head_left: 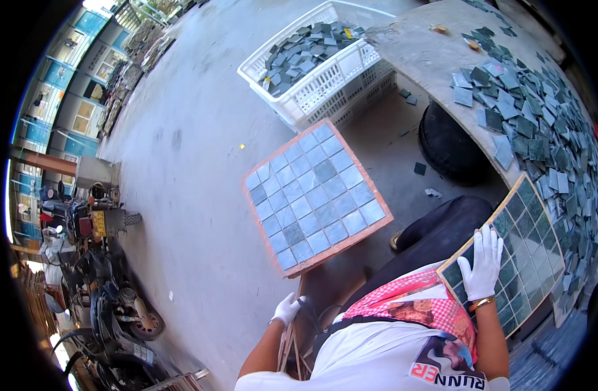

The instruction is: The person places small square tiles one by one onto a gridded backing board, filling the grid from a large pile on the table. The person occasionally flips the board to check alignment and continues placing tiles until the grid is filled.

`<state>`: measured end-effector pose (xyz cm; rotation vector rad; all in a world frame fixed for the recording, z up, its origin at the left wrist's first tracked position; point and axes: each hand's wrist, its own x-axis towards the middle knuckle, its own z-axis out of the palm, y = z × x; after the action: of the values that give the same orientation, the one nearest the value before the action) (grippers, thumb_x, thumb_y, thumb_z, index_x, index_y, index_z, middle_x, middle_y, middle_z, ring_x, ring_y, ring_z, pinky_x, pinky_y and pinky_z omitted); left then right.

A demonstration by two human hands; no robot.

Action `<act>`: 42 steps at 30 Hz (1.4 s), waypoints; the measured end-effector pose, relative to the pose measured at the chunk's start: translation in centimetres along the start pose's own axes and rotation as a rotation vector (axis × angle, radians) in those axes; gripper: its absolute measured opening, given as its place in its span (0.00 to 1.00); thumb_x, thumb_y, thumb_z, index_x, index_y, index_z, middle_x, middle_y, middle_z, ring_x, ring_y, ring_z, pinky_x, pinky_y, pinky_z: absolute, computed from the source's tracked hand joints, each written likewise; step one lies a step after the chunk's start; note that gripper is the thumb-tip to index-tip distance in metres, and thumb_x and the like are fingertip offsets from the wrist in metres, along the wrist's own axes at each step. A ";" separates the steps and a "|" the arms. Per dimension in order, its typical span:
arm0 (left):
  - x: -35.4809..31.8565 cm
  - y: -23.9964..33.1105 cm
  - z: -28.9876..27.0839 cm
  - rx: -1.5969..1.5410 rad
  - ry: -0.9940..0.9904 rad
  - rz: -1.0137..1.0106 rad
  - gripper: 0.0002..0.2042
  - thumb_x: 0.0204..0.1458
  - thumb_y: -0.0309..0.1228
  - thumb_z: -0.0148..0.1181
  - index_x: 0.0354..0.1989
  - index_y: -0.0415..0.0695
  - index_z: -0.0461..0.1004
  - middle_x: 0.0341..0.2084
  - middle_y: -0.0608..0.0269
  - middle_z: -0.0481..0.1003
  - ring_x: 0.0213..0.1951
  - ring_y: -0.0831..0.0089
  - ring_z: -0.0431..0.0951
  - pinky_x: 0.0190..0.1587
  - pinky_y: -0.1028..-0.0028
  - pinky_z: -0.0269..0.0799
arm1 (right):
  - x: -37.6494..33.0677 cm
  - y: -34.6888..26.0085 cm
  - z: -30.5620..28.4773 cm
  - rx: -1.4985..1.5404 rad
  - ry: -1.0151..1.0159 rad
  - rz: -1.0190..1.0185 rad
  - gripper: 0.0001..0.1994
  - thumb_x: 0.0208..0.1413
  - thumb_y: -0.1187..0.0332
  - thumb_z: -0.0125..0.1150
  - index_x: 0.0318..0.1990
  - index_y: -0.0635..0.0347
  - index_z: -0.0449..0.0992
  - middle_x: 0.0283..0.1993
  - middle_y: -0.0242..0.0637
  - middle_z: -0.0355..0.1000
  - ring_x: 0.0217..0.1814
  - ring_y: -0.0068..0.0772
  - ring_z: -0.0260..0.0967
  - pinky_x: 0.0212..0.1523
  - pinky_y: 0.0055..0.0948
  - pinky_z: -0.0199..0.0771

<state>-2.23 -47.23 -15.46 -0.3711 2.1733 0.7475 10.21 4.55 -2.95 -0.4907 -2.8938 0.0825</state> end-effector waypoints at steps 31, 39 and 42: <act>0.1 -17.2 -0.4 0.168 -0.214 -0.763 0.34 0.53 0.57 0.50 0.51 0.34 0.73 0.46 0.42 0.74 0.49 0.53 0.76 0.50 0.56 0.69 | 0.0 0.2 -0.3 -0.023 -0.058 0.023 0.32 0.55 0.60 0.55 0.66 0.58 0.56 0.71 0.48 0.51 0.73 0.55 0.44 0.71 0.50 0.40; 2.5 -14.2 -2.8 0.903 -0.223 -0.546 0.17 0.54 0.37 0.53 0.48 0.44 0.78 0.52 0.51 0.74 0.54 0.56 0.74 0.53 0.62 0.72 | -0.3 0.1 -0.4 -0.039 -0.047 0.041 0.32 0.54 0.59 0.57 0.65 0.58 0.57 0.70 0.48 0.52 0.72 0.56 0.46 0.71 0.50 0.41; 1.5 -15.6 -4.7 0.892 -0.099 -0.637 0.16 0.53 0.37 0.55 0.48 0.45 0.77 0.51 0.51 0.74 0.53 0.58 0.75 0.52 0.62 0.72 | -0.5 -0.2 -0.4 0.011 -0.034 0.019 0.31 0.54 0.58 0.57 0.65 0.58 0.58 0.70 0.49 0.53 0.71 0.56 0.47 0.70 0.52 0.42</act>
<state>1.61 -62.44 -20.25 -0.4839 1.8934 -0.5367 10.66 4.23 -2.65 -0.5204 -2.9206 0.1107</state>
